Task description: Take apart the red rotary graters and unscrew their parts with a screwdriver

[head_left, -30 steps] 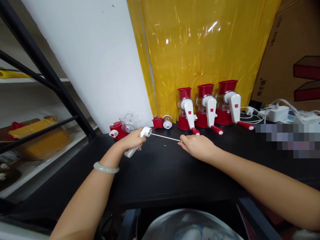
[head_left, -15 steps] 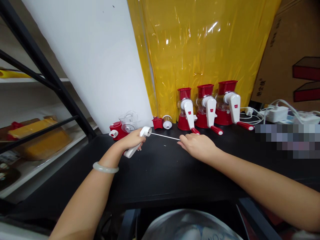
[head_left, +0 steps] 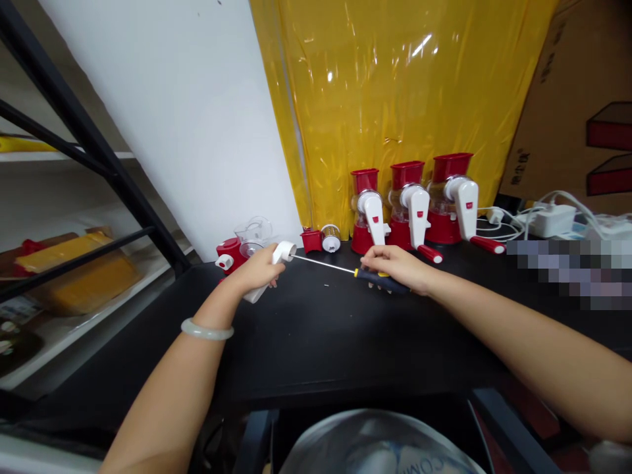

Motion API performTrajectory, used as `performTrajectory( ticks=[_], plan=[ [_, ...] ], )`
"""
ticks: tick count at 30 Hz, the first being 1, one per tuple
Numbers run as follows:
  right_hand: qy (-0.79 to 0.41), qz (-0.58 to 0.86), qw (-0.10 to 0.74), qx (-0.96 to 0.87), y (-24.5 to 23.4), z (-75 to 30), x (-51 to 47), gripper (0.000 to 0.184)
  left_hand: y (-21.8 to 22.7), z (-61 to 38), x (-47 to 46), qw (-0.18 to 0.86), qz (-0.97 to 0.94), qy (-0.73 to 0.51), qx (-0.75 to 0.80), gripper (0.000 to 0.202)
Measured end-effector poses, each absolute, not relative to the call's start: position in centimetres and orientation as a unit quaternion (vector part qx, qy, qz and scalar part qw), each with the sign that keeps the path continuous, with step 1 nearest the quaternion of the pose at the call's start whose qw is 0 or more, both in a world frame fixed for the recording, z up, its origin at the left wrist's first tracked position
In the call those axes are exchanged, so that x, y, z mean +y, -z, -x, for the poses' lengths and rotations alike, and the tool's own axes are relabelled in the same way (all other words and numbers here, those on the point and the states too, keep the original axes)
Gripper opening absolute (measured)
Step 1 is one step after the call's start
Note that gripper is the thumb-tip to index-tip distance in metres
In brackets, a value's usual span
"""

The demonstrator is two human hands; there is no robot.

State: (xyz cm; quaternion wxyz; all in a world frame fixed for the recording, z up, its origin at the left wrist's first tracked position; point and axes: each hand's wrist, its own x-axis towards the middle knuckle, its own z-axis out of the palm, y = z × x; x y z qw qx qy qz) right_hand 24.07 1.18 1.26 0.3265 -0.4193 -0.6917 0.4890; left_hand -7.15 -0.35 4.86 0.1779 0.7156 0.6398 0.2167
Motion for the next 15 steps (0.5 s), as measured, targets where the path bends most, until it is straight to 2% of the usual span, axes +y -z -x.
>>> performTrajectory(
  ticks=[5,9,12,15],
  plan=[
    [-0.625,0.353,0.34,-0.607,-1.9,-24.4,1.0,0.016,-5.1,7.1,-0.4,0.179,-0.711,-0.239,0.636,0.036],
    [-0.644,0.369,0.298,-0.601,-1.7,-24.3,1.0,0.013,-5.1,6.8,-0.5,0.17,-0.718,-0.231,0.634,0.035],
    [-0.647,0.372,0.257,-0.614,-1.1,-24.0,1.0,0.02,-5.0,6.6,-0.6,0.172,-0.721,-0.23,0.63,0.036],
    [-0.652,0.347,0.211,-0.64,-0.4,-23.8,1.2,0.037,-4.7,6.6,-0.5,0.174,-0.724,-0.234,0.625,0.036]
  ],
)
